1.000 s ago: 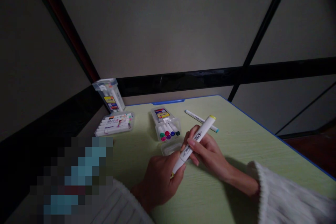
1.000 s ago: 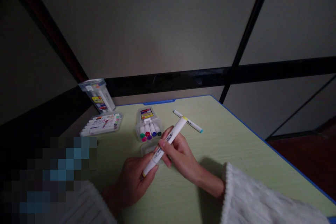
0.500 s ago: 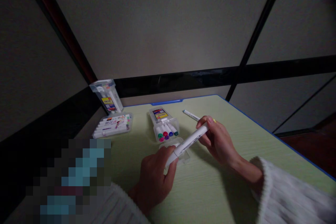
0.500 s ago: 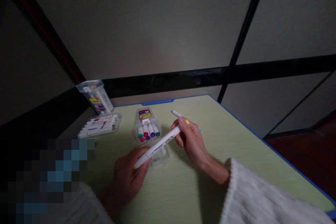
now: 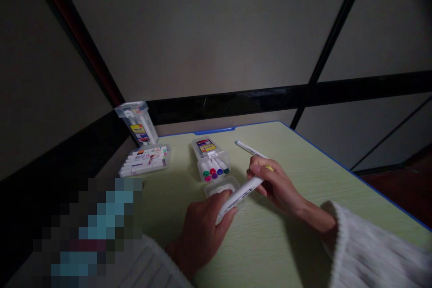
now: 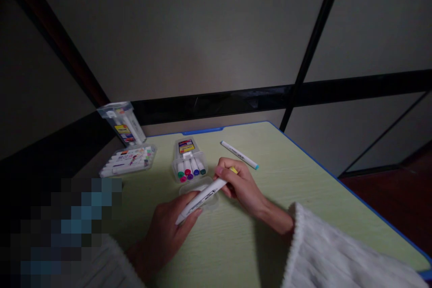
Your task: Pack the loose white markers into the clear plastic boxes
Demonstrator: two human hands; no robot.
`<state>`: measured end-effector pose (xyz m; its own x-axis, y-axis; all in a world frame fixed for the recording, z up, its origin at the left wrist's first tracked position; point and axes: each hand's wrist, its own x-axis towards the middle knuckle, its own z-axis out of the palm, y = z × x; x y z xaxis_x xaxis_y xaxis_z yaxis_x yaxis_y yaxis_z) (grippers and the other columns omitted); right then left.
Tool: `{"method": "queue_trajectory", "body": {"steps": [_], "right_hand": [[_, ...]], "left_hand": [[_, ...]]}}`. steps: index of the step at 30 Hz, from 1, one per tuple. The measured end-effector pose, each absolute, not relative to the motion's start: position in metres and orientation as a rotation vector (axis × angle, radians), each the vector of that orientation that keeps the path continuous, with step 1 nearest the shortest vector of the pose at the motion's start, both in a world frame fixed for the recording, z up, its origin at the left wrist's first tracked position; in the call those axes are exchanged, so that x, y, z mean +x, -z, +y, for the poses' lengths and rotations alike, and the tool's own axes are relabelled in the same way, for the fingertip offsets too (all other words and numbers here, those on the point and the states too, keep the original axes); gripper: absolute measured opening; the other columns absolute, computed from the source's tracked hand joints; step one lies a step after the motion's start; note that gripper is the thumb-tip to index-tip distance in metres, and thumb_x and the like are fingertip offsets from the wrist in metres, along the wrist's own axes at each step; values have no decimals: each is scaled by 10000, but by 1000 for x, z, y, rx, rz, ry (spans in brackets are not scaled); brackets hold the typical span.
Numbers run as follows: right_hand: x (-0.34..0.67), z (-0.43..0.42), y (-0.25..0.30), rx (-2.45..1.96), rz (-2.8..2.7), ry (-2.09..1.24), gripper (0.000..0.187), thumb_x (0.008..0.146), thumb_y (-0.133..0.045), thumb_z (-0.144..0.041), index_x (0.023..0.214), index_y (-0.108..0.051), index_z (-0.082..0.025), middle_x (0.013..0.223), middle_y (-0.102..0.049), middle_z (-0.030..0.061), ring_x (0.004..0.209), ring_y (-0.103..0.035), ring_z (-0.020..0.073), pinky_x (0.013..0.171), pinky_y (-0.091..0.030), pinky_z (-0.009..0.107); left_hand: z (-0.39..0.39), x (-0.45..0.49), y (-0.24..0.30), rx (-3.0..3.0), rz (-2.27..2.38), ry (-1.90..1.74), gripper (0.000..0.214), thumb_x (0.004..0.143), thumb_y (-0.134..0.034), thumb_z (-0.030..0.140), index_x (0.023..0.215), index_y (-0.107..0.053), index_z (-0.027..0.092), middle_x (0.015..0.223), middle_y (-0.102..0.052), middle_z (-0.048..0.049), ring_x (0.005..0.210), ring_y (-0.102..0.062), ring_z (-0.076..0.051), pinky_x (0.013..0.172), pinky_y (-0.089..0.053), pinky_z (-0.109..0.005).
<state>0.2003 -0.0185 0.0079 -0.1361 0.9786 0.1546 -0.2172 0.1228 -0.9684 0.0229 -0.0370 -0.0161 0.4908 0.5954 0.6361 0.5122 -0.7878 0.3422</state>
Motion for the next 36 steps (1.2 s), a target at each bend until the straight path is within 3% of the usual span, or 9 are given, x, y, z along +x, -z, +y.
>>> {"method": "queue_trajectory", "body": {"steps": [7, 20, 29, 36], "right_hand": [[201, -17, -7, -882, -1231, -1335, 377, 742, -552, -466, 518, -514, -166, 317, -330, -92, 287, -197, 31, 330, -104, 210], [198, -18, -9, -862, -1182, -1345, 358, 712, -573, -441, 496, -505, -165, 314, -351, -93, 264, -185, 19, 309, -103, 198], [194, -21, -6, -864, -1084, -1401, 278, 716, -582, -365, 538, -483, -175, 285, -352, -102, 269, -179, 26, 309, -85, 191], [189, -20, -8, -804, -1028, -1430, 294, 687, -623, -392, 561, -487, -165, 329, -394, -95, 302, -257, 21, 351, -144, 186]], "left_hand": [[-38, 25, 15, 2669, 960, -1190, 224, 895, -386, 276, 904, -549, 123, 621, -657, -35, 480, -613, -134, 429, -452, -208], [-38, 26, 16, 2665, 963, -1170, 243, 906, -352, 287, 864, -545, 146, 555, -610, -8, 412, -543, -100, 399, -406, -188], [-33, 22, 18, 2744, 970, -1267, 208, 896, -384, 257, 930, -557, 146, 702, -662, -42, 555, -618, -125, 500, -479, -202], [-29, 20, 21, 2708, 1115, -1459, 178, 875, -430, 225, 890, -588, 146, 656, -602, -28, 544, -589, -121, 487, -467, -192]]}}
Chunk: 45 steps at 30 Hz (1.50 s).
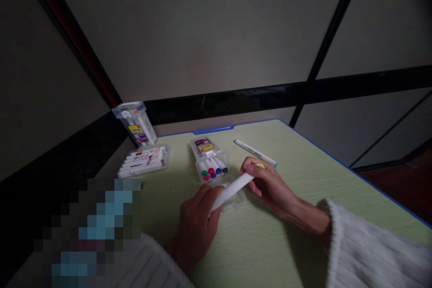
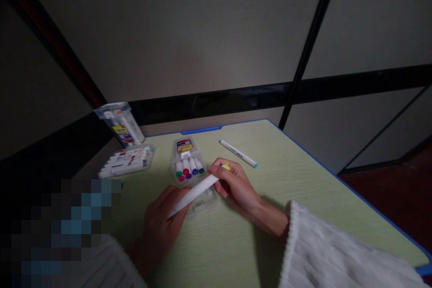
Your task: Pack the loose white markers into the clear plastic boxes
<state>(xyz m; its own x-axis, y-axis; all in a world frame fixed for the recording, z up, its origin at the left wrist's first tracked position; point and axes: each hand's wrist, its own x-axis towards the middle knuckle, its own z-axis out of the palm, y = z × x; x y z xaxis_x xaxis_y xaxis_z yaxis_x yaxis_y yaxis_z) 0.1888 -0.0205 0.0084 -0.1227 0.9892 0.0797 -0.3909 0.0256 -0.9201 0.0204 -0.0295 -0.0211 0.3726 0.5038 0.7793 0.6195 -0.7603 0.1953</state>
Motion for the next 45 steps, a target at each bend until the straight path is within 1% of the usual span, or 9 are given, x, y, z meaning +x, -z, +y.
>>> {"method": "queue_trajectory", "body": {"steps": [3, 6, 16, 25, 29, 34, 38, 42, 45], "right_hand": [[189, -21, -8, -801, -1040, -1447, 344, 756, -546, -453, 585, -513, -157, 295, -348, -102, 280, -199, 21, 341, -117, 191], [188, -21, -6, -789, -1025, -1454, 356, 787, -505, -449, 584, -510, -156, 278, -332, -102, 269, -177, 23, 327, -108, 185], [186, -23, -3, -794, -1000, -1386, 319, 790, -490, -362, 543, -479, -162, 274, -346, -95, 272, -214, 30, 319, -144, 169], [189, -23, -4, -760, -1034, -1431, 312, 798, -491, -375, 600, -547, -141, 272, -361, -99, 253, -198, 21, 317, -147, 168], [191, -25, -7, -675, -1119, -1441, 305, 762, -567, -414, 652, -593, -132, 286, -387, -101, 247, -215, 12, 308, -144, 159], [196, -27, -7, -473, -1261, -1543, 210, 730, -646, -347, 785, -645, -145, 338, -449, -94, 264, -280, 7, 296, -170, 128], [197, -27, -4, -287, -1279, -1775, 208, 732, -656, -276, 899, -658, -153, 398, -492, -84, 292, -344, 11, 302, -258, 103], [194, -27, -1, -246, -1283, -1851, 224, 708, -678, -217, 919, -662, -144, 541, -580, -39, 375, -461, 19, 347, -347, 93], [192, -26, 0, -245, -1280, -1840, 220, 707, -680, -202, 917, -664, -141, 562, -587, -31, 415, -506, 28, 381, -384, 93]], "left_hand": [[-30, 20, 20, -2471, -997, 1370, 166, 868, -434, 195, 887, -589, 139, 659, -600, -29, 538, -584, -115, 480, -462, -185], [-30, 20, 20, -2456, -959, 1380, 161, 867, -431, 176, 896, -586, 143, 664, -601, -23, 532, -577, -107, 483, -463, -182], [-29, 19, 23, -2455, -924, 1368, 158, 869, -437, 179, 930, -579, 145, 697, -610, -21, 535, -582, -98, 482, -463, -176], [-28, 21, 24, -2439, -917, 1392, 135, 864, -447, 182, 926, -563, 153, 694, -602, -16, 543, -583, -99, 486, -463, -171], [-28, 20, 26, -2527, -948, 1420, 119, 874, -445, 220, 912, -539, 157, 701, -583, -12, 558, -574, -98, 495, -465, -177], [-32, 18, 20, -2568, -929, 1407, 186, 892, -410, 314, 933, -516, 167, 706, -585, -11, 562, -573, -98, 489, -459, -182], [-34, 18, 17, -2571, -930, 1355, 216, 904, -371, 303, 950, -528, 161, 724, -594, -30, 572, -577, -109, 494, -456, -193], [-34, 20, 16, -2574, -885, 1374, 220, 910, -353, 260, 980, -530, 149, 732, -586, -37, 600, -574, -115, 526, -465, -196], [-35, 22, 14, -2563, -890, 1401, 222, 909, -357, 251, 983, -537, 144, 729, -579, -37, 608, -569, -116, 540, -475, -193]]}}
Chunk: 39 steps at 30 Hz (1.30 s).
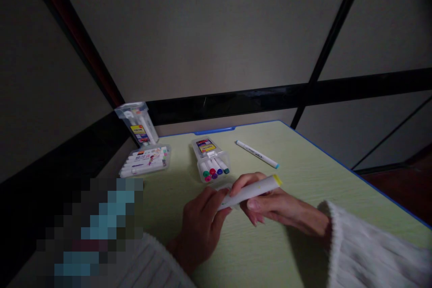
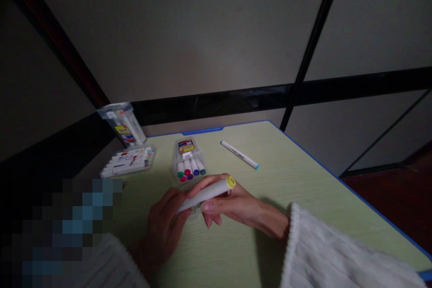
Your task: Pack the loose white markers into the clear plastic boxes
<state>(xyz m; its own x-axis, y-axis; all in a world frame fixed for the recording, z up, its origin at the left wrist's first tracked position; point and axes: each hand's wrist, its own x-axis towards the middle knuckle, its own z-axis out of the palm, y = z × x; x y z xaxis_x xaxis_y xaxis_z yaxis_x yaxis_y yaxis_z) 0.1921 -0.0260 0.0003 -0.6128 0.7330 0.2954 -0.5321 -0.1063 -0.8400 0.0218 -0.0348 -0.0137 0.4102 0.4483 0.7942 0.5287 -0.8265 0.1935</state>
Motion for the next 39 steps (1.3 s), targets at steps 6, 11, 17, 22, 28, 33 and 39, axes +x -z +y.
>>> {"method": "queue_trajectory", "body": {"steps": [6, 11, 17, 22, 28, 33, 39], "right_hand": [[192, -27, -4, -192, -1223, -1918, 366, 667, -715, -347, 948, -653, -120, 577, -643, 16, 472, -571, 70, 420, -444, 129], [192, -29, -5, -63, -1155, -2041, 508, 593, -748, -410, 992, -630, -120, 776, -708, 91, 570, -642, 117, 481, -508, 177], [192, -31, -6, -79, -1127, -2079, 559, 575, -728, -481, 979, -629, -108, 801, -719, 124, 601, -674, 149, 518, -537, 215], [192, -31, -4, -97, -1158, -2034, 527, 603, -721, -454, 980, -623, -99, 803, -720, 120, 578, -672, 141, 514, -531, 210], [194, -31, -7, -235, -1224, -1993, 550, 566, -729, -476, 952, -625, -98, 785, -717, 114, 546, -664, 149, 507, -519, 228], [197, -32, -10, -333, -1284, -1961, 558, 547, -727, -489, 938, -619, -106, 788, -713, 121, 569, -665, 161, 476, -482, 215], [198, -32, -12, -321, -1381, -1917, 527, 589, -694, -490, 952, -607, -117, 791, -715, 116, 584, -670, 161, 463, -443, 200]], "left_hand": [[-35, 22, 13, -2559, -875, 1449, 230, 901, -378, 216, 1062, -532, 156, 735, -563, -32, 632, -562, -117, 559, -486, -191], [-35, 22, 14, -2628, -884, 1501, 270, 900, -378, 187, 1132, -514, 171, 779, -563, -42, 676, -563, -117, 589, -493, -197], [-35, 23, 16, -2677, -842, 1548, 284, 895, -389, 166, 1153, -508, 174, 845, -586, -66, 752, -587, -127, 650, -510, -202], [-34, 25, 17, -2642, -840, 1565, 263, 895, -392, 170, 1122, -527, 167, 835, -592, -61, 739, -594, -122, 643, -510, -191], [-34, 26, 16, -2642, -824, 1564, 228, 888, -402, 154, 1067, -543, 148, 840, -610, -64, 756, -602, -119, 663, -511, -176], [-33, 25, 14, -2601, -791, 1537, 211, 874, -412, 143, 1040, -542, 151, 838, -631, -72, 759, -618, -139, 670, -526, -207], [-32, 25, 15, -2624, -793, 1532, 213, 875, -411, 150, 1046, -537, 154, 836, -643, -76, 751, -628, -142, 664, -533, -214]]}}
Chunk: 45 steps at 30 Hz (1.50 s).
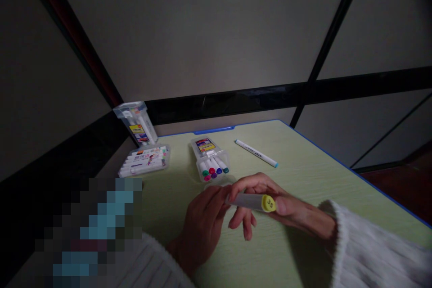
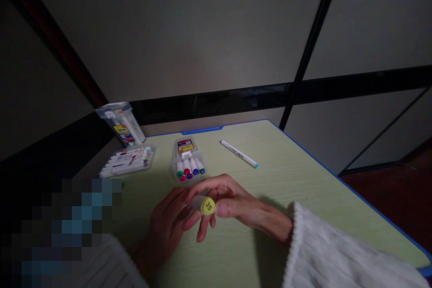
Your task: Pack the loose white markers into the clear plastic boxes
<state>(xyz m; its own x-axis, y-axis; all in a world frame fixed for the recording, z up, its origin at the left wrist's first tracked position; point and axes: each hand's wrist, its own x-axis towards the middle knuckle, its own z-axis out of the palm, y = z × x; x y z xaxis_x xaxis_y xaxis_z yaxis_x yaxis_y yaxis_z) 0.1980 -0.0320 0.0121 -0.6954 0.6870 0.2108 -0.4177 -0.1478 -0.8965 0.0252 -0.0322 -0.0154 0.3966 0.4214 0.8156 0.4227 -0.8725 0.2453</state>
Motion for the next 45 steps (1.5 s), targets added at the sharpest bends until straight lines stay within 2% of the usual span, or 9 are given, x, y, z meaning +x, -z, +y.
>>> {"method": "queue_trajectory", "body": {"steps": [9, 14, 17, 21, 27, 31, 36, 39, 45], "right_hand": [[200, -30, -13, -345, -1428, -1894, 508, 590, -697, -474, 938, -606, -115, 765, -710, 100, 603, -665, 147, 442, -388, 168], [201, -32, -15, -279, -1500, -1935, 521, 600, -705, -450, 980, -581, -115, 725, -689, 68, 630, -653, 149, 500, -468, 212], [198, -37, -14, -404, -1609, -1819, 417, 654, -680, -408, 930, -597, -106, 652, -661, 41, 604, -634, 135, 538, -478, 227], [194, -40, -11, -412, -1732, -1709, 325, 687, -647, -379, 842, -627, -94, 581, -627, 21, 518, -585, 98, 504, -446, 203], [194, -40, -10, -398, -1763, -1620, 291, 707, -629, -337, 838, -632, -77, 665, -649, 64, 531, -586, 106, 527, -463, 228], [194, -40, -10, -406, -1765, -1602, 242, 711, -627, -292, 834, -632, -83, 653, -638, 50, 540, -595, 110, 537, -477, 234], [193, -39, -8, -395, -1735, -1584, 169, 712, -626, -226, 825, -629, -102, 724, -639, 46, 611, -621, 107, 552, -477, 205], [192, -39, -8, -394, -1710, -1573, 148, 725, -618, -214, 822, -622, -102, 691, -632, 35, 590, -623, 103, 540, -475, 195], [190, -37, -4, -406, -1601, -1673, 246, 744, -629, -323, 851, -616, -102, 606, -612, 17, 521, -600, 89, 530, -488, 199]], "left_hand": [[-31, 24, 16, -2564, -759, 1514, 225, 868, -422, 152, 1058, -544, 158, 853, -664, -76, 780, -634, -148, 702, -534, -229], [-33, 22, 15, -2542, -771, 1508, 186, 872, -439, 165, 1001, -573, 148, 850, -646, -78, 798, -623, -140, 715, -530, -224], [-35, 19, 16, -2560, -760, 1494, 189, 876, -436, 167, 999, -579, 156, 892, -624, -82, 851, -610, -144, 732, -528, -231], [-39, 18, 12, -2540, -713, 1527, 200, 871, -439, 157, 1012, -582, 166, 922, -591, -74, 902, -579, -151, 760, -518, -242], [-43, 20, 4, -2481, -781, 1495, 195, 865, -463, 174, 1004, -599, 186, 901, -548, -51, 832, -561, -124, 725, -510, -207], [-43, 19, 7, -2527, -802, 1458, 226, 879, -436, 175, 1053, -579, 183, 923, -568, -52, 807, -585, -113, 711, -525, -193], [-40, 17, 13, -2597, -780, 1435, 302, 898, -384, 182, 1169, -517, 189, 1033, -600, -79, 934, -608, -141, 791, -534, -212], [-39, 18, 14, -2651, -735, 1416, 333, 899, -371, 160, 1218, -466, 146, 1086, -588, -110, 1024, -576, -148, 870, -503, -213], [-34, 21, 20, -2730, -750, 1459, 360, 894, -371, 144, 1251, -413, 130, 1149, -545, -135, 1110, -521, -171, 926, -471, -254]]}}
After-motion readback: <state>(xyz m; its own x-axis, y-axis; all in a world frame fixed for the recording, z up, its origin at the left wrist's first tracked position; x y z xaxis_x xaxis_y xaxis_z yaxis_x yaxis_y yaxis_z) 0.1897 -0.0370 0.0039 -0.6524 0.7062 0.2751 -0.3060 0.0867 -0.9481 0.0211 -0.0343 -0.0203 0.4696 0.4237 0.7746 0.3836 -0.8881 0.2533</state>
